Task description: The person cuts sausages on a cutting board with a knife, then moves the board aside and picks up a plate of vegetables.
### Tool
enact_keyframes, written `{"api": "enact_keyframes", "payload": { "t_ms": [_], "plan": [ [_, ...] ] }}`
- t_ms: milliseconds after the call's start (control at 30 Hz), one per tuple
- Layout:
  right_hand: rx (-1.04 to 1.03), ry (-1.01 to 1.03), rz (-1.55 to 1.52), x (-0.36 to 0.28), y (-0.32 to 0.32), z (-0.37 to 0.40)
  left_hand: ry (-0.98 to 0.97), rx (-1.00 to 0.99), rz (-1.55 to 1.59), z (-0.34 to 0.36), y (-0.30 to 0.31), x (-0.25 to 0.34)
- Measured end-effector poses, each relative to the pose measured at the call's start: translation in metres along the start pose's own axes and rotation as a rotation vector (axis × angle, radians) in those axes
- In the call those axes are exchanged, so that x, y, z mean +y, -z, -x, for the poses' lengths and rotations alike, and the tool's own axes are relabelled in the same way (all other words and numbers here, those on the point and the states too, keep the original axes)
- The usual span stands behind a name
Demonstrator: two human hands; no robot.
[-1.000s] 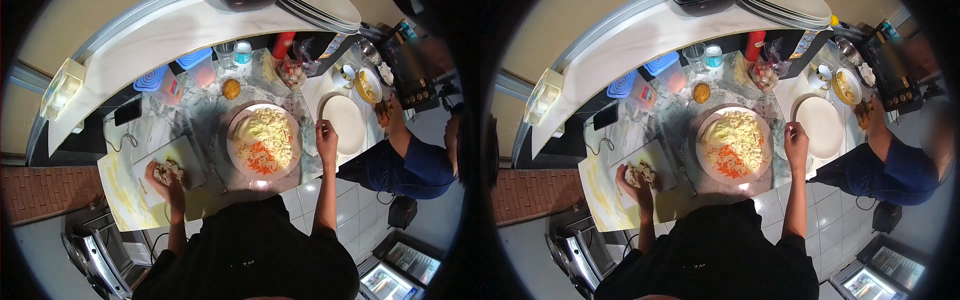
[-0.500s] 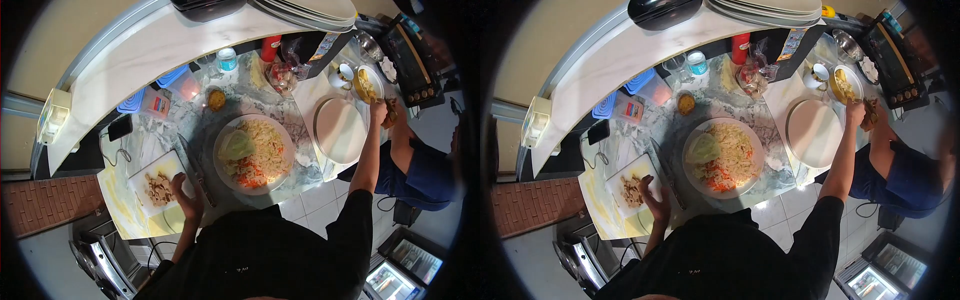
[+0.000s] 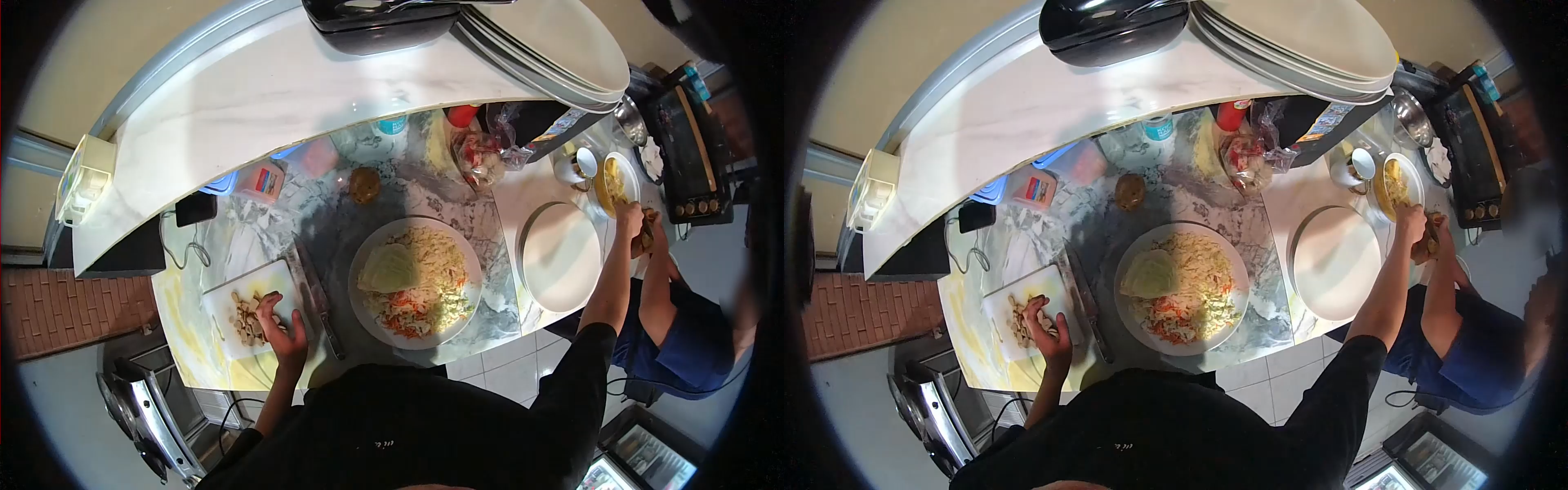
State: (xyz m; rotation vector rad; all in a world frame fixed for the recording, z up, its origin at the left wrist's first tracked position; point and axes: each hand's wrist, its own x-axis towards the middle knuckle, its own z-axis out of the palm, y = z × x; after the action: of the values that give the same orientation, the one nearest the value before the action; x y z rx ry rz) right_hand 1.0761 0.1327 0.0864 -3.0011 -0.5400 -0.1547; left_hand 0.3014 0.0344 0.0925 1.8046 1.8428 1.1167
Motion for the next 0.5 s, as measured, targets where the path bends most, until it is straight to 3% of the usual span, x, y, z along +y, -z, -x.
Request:
{"api": "enact_keyframes", "payload": {
  "t_ms": [200,300,367,433,467,500],
  "plan": [
    [0.077,-0.034,-0.027,0.001,0.001,0.006,-0.051,-0.022,-0.002,-0.005,-0.009,0.005],
    [0.121,-0.075,-0.212,0.010,0.001,-0.008,-0.053,-0.021,0.007,-0.005,-0.009,0.004],
    [0.337,0.287,-0.512,0.028,-0.016,-0.027,-0.053,-0.015,0.023,-0.005,-0.010,0.003],
    [-0.094,0.142,-1.058,0.010,0.020,0.021,-0.067,-0.017,-0.004,-0.005,-0.010,0.003],
    [-0.174,0.027,-1.246,-0.011,0.045,0.064,-0.070,-0.020,0.000,-0.005,-0.010,0.003],
    [-0.282,0.104,-1.428,-0.018,0.057,0.095,-0.091,-0.016,0.011,-0.004,-0.010,0.004]
  ]
}}
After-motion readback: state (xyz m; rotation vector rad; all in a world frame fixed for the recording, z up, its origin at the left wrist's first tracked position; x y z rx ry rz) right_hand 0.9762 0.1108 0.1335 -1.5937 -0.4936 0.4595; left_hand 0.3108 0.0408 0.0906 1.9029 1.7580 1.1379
